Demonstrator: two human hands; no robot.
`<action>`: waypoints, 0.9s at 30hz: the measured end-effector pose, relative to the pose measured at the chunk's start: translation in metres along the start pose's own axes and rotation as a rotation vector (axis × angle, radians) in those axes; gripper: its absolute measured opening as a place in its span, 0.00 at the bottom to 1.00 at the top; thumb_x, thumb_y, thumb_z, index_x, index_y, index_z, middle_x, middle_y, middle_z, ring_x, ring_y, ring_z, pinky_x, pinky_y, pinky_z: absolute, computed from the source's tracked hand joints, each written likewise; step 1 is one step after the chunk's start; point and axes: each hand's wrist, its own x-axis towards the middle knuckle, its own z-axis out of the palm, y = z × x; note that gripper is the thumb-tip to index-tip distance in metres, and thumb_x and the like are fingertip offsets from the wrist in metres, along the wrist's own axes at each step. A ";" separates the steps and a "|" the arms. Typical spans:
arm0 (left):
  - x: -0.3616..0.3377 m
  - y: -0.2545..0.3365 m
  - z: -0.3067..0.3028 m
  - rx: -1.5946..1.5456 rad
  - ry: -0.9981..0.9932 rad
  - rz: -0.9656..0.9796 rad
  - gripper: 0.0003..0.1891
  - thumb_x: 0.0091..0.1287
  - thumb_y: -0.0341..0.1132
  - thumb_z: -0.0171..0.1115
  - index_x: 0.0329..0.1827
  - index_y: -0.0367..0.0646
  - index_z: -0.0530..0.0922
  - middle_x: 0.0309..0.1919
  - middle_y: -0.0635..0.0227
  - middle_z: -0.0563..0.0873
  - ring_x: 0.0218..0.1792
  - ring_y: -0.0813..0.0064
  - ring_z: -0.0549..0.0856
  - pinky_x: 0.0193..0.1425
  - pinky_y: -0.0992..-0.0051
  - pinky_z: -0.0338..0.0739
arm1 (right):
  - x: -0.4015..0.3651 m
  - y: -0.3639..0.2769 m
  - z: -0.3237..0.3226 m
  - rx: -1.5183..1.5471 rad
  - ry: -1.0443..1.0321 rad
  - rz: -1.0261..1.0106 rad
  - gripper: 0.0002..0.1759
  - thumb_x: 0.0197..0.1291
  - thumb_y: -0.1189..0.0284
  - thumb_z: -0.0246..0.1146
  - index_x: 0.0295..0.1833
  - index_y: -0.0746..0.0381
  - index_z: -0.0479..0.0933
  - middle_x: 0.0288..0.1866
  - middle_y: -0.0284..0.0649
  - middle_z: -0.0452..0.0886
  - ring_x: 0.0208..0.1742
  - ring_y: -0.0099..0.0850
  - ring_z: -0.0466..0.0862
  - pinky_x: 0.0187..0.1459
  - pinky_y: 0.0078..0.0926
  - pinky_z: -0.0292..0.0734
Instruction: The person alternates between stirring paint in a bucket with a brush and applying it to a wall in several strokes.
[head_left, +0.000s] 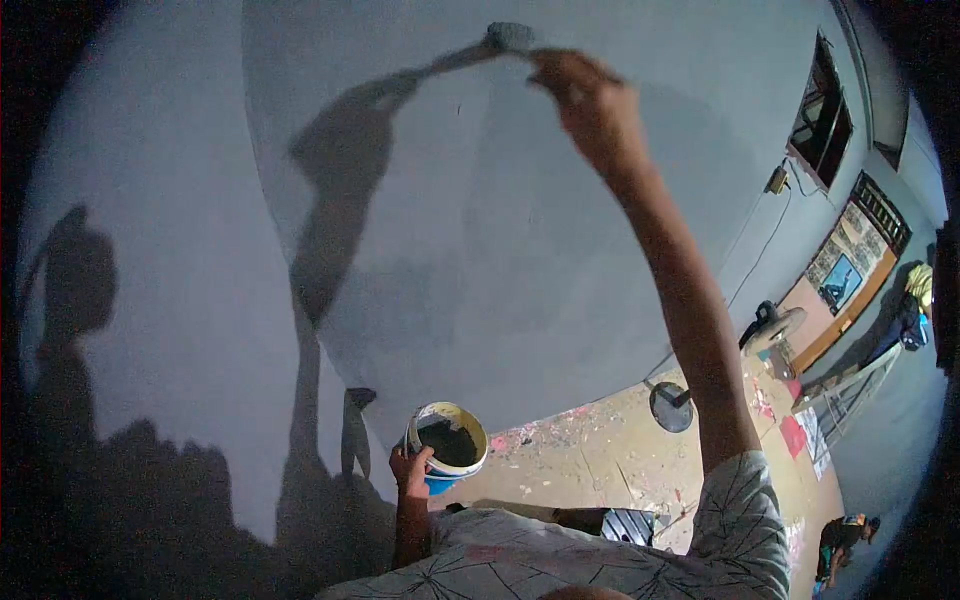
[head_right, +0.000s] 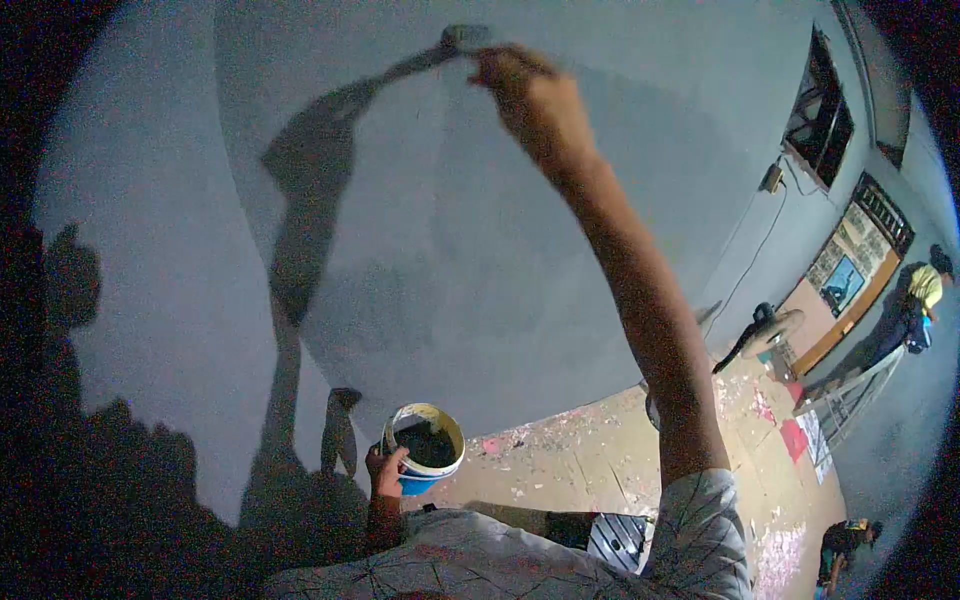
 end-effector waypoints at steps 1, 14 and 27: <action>-0.010 0.011 0.004 0.024 0.025 0.018 0.14 0.57 0.30 0.74 0.40 0.48 0.76 0.26 0.76 0.78 0.25 0.81 0.77 0.24 0.81 0.67 | -0.027 -0.004 0.025 -0.124 -0.005 -0.073 0.14 0.58 0.78 0.70 0.51 0.62 0.83 0.53 0.40 0.87 0.52 0.36 0.87 0.46 0.32 0.87; -0.008 0.006 -0.002 0.013 -0.114 0.023 0.15 0.53 0.30 0.76 0.39 0.47 0.76 0.26 0.74 0.78 0.25 0.80 0.77 0.28 0.77 0.71 | -0.201 -0.131 0.048 0.281 -0.447 0.305 0.11 0.61 0.75 0.69 0.50 0.62 0.84 0.48 0.43 0.87 0.50 0.39 0.87 0.47 0.33 0.87; -0.020 0.011 0.005 0.128 -0.231 -0.206 0.18 0.61 0.35 0.68 0.54 0.42 0.81 0.49 0.60 0.83 0.52 0.64 0.82 0.57 0.62 0.78 | -0.172 -0.099 0.068 0.565 -0.122 0.682 0.13 0.68 0.75 0.56 0.55 0.61 0.79 0.60 0.48 0.78 0.58 0.43 0.81 0.52 0.37 0.84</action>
